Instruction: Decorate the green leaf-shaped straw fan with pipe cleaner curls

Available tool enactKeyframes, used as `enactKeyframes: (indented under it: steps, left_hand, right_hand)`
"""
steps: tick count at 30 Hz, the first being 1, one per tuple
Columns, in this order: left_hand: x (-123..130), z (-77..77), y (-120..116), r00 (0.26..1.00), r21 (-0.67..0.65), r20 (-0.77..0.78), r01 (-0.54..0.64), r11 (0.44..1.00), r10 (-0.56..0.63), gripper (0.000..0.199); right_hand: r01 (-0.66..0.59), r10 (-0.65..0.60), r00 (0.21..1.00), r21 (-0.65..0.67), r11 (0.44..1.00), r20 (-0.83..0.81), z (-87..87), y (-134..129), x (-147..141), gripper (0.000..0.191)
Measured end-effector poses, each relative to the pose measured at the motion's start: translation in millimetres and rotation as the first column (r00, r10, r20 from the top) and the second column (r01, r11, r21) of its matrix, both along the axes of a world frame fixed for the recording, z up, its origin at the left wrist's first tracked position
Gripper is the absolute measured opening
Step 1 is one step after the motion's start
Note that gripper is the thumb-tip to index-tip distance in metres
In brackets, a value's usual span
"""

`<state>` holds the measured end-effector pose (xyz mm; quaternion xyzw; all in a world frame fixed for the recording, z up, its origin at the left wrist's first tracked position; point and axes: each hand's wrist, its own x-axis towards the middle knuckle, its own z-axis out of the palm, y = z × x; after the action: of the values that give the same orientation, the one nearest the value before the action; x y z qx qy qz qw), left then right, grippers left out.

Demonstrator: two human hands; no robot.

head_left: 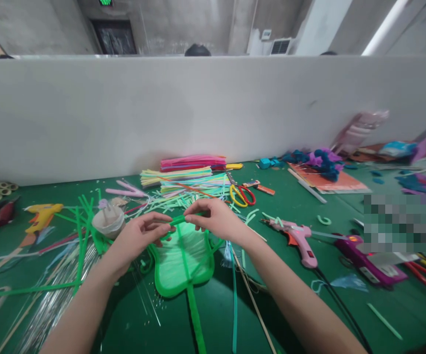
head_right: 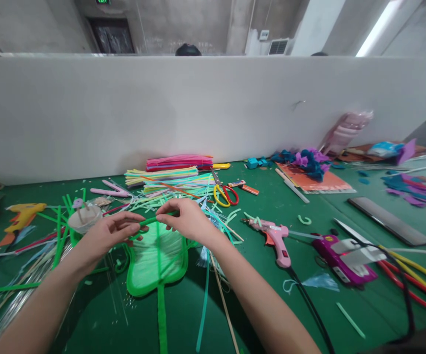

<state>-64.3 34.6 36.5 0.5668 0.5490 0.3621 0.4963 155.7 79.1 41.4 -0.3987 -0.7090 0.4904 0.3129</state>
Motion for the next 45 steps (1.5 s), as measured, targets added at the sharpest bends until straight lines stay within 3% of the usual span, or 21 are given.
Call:
enactKeyframes:
  steps: [17, 22, 24, 29, 34, 40, 45]
  left_hand:
    - [-3, -18.8, -7, 0.967, 0.024, 0.147, -0.214, 0.977, 0.208, 0.037]
    - [-1, -24.9, -6, 0.859, 0.109, 0.335, -0.443, 0.890, 0.387, 0.037]
    - [-1, -25.8, -6, 0.820, 0.081, 0.396, -0.479, 0.874, 0.413, 0.036]
    - [2, -23.7, -10, 0.824, -0.078, 0.455, -0.341, 0.937, 0.338, 0.034]
    - [7, -21.1, -16, 0.836, -0.145, 0.497, -0.185, 0.972, 0.233, 0.035]
    - [14, -20.4, -21, 0.842, -0.141, 0.512, -0.110, 0.984, 0.168, 0.035]
    - [11, -23.0, -21, 0.841, -0.106, 0.516, -0.124, 0.987, 0.161, 0.033]
  right_hand:
    - [-0.070, 0.069, 0.997, -0.036, 0.997, -0.019, -4.5, 6, 12, 0.019]
    - [-0.076, 0.064, 0.993, -0.124, 0.989, -0.100, 0.0, 5, 12, 0.019]
    - [-0.079, 0.054, 0.988, -0.170, 0.982, -0.147, 2.9, 3, 12, 0.020]
    - [-0.132, 0.061, 0.961, -0.250, 0.959, -0.270, 5.3, 0, 13, 0.023]
    - [-0.112, 0.042, 0.968, -0.273, 0.956, -0.249, 0.4, 0, 7, 0.021]
    - [-0.087, 0.046, 0.984, -0.244, 0.966, -0.170, -5.7, 1, -1, 0.014]
    - [-0.090, 0.039, 0.979, -0.249, 0.964, -0.202, -6.5, 1, 0, 0.014]
